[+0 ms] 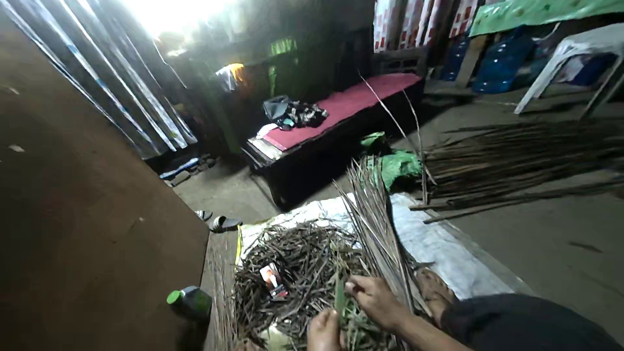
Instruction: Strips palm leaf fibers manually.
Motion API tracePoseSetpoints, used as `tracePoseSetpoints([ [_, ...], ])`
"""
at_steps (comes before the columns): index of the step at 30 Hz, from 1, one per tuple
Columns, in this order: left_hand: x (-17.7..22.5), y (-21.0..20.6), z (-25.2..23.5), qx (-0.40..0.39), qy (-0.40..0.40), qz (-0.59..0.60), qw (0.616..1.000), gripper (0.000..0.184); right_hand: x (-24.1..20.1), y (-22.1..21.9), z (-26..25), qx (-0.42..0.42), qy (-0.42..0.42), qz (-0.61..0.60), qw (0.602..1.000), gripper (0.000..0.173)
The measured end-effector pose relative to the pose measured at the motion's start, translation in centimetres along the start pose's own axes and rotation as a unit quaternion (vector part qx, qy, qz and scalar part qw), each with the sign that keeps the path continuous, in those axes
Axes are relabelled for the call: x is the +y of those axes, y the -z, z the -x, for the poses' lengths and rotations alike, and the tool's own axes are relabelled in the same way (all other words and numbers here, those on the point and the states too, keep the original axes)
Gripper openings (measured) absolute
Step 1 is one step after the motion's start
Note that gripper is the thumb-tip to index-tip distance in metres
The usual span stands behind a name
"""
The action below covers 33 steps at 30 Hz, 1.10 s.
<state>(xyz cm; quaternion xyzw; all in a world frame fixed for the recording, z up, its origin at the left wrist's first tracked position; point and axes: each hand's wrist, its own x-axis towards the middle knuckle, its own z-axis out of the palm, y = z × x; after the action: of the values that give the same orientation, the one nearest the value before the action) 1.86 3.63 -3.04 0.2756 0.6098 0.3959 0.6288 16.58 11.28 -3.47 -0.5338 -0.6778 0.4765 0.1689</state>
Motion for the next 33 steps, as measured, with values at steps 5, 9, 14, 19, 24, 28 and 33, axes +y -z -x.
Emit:
tracePoseSetpoints([
  [5, 0.0, 0.1, -0.1, 0.003, 0.015, 0.040, 0.999, 0.027, -1.5, -2.1, 2.1, -0.114, 0.047, 0.208, 0.970, 0.022],
  [9, 0.3, -0.4, 0.3, -0.023, 0.034, 0.029, 0.999, 0.028, -0.5, -1.1, 0.0, -0.051, -0.019, 0.227, 0.972, 0.028],
  [14, 0.0, -0.4, 0.0, -0.029, 0.041, 0.021, 0.999, 0.029, -0.1, 0.1, -1.3, -0.023, -0.053, 0.187, 0.981, 0.033],
  [19, 0.0, 0.1, -0.6, -0.016, 0.040, 0.047, 0.998, 0.030, -1.3, -2.2, 1.3, -0.127, 0.000, 0.180, 0.975, 0.024],
  [24, 0.3, -0.6, 0.2, -0.039, 0.067, 0.026, 0.997, 0.028, -0.2, -0.6, -1.1, -0.064, -0.054, 0.225, 0.971, 0.030],
  [28, 0.1, -0.6, 0.6, -0.053, 0.064, 0.022, 0.996, 0.029, 1.4, 1.2, -3.1, 0.011, -0.108, 0.172, 0.979, 0.034],
  [33, 0.2, -0.1, -0.3, -0.042, 0.078, 0.024, 0.996, 0.029, 0.7, -0.4, -1.1, -0.024, -0.066, -0.234, 0.970, 0.030],
])
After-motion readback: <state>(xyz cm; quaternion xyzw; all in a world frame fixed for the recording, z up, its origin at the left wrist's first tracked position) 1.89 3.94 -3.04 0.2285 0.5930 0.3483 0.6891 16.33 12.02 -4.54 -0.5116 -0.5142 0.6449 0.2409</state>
